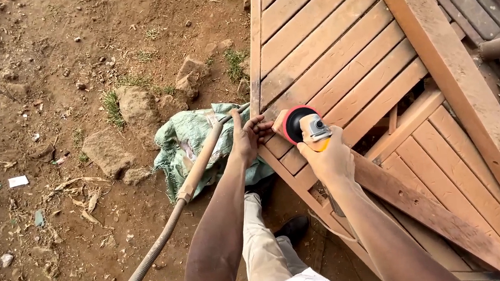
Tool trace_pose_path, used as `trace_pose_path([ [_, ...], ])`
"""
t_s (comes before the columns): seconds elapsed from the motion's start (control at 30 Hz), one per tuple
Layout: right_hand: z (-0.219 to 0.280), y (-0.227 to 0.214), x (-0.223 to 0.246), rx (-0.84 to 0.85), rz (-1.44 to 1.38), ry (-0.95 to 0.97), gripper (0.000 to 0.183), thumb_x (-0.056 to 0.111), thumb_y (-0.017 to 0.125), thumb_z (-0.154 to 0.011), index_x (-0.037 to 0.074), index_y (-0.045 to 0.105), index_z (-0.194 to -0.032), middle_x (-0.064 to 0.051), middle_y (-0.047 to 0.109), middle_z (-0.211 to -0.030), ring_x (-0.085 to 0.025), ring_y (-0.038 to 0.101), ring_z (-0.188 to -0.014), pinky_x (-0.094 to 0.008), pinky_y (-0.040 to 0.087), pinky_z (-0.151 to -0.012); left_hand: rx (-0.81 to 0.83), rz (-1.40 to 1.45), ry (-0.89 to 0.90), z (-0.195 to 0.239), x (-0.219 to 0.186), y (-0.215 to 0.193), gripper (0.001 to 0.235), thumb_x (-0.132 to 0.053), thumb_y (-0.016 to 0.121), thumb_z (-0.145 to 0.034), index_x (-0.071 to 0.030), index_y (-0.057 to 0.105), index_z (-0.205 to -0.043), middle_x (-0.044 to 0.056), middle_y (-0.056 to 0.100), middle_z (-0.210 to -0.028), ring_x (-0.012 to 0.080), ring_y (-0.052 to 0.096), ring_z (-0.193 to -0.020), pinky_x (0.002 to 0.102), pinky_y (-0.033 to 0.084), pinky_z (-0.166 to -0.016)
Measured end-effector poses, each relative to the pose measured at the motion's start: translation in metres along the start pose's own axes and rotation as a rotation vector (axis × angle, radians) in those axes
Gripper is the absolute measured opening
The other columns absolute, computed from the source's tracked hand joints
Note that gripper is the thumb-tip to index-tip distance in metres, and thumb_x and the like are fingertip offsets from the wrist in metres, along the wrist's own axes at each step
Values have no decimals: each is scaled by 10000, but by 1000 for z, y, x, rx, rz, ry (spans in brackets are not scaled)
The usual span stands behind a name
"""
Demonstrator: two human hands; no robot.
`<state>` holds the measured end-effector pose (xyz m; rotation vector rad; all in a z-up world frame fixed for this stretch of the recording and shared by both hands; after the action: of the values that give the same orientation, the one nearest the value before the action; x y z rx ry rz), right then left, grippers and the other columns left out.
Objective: Sanding a wooden plank using a power sander and then removing the sanding disc.
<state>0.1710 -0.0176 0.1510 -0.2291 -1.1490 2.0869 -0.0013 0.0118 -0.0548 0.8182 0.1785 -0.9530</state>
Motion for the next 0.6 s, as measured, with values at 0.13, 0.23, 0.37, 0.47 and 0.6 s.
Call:
trace_pose_path([
  [0.13,0,6,10,2,52,-95,850,651,732,-767,190,409,-1403,-199,660,-1293,-415,623,-1223,-488,474,-1047,60,49,-31,8,-8,1,1153,-1017,159,-774,-107,553,-1363,134,760,-1161,273,726,-1059,315,402,-728],
  [0.23,5,1,0,-20,92,-93,861,650,725,-771,171,409,-1412,-209,665,-1287,-427,629,-1213,-494,474,-1048,93,58,-48,-1,-5,-3,1182,-1030,162,-759,-99,537,-1383,140,754,-1175,287,721,-1076,321,397,-738],
  [0.37,1,-8,-42,-59,82,3,869,631,728,-795,155,393,-1440,-240,666,-1263,-448,622,-1215,-504,475,-1035,88,41,-51,-7,2,-5,1196,-1034,177,-760,-81,531,-1390,147,751,-1181,294,714,-1086,328,384,-748],
  [0.47,-4,-9,-57,-72,30,39,906,650,748,-774,168,376,-1445,-233,664,-1266,-444,618,-1213,-508,478,-1026,85,2,-50,-2,-2,-2,1198,-1032,177,-757,-76,531,-1386,147,747,-1188,291,715,-1090,320,386,-740],
  [0.6,8,-3,-18,-34,-8,20,888,598,764,-781,143,387,-1444,-233,670,-1246,-440,631,-1201,-513,490,-1012,72,-8,-54,-4,-2,-5,1183,-1021,168,-765,-75,533,-1374,138,750,-1182,280,723,-1068,312,391,-728],
])
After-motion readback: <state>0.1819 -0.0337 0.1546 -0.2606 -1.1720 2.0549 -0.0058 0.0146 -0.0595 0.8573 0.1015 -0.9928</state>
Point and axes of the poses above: each hand's wrist, its own z-axis away from the middle knuckle, its own y-axis out of the palm, x = y × z, the point moved 1 cm from there along -z, towards the middle knuckle
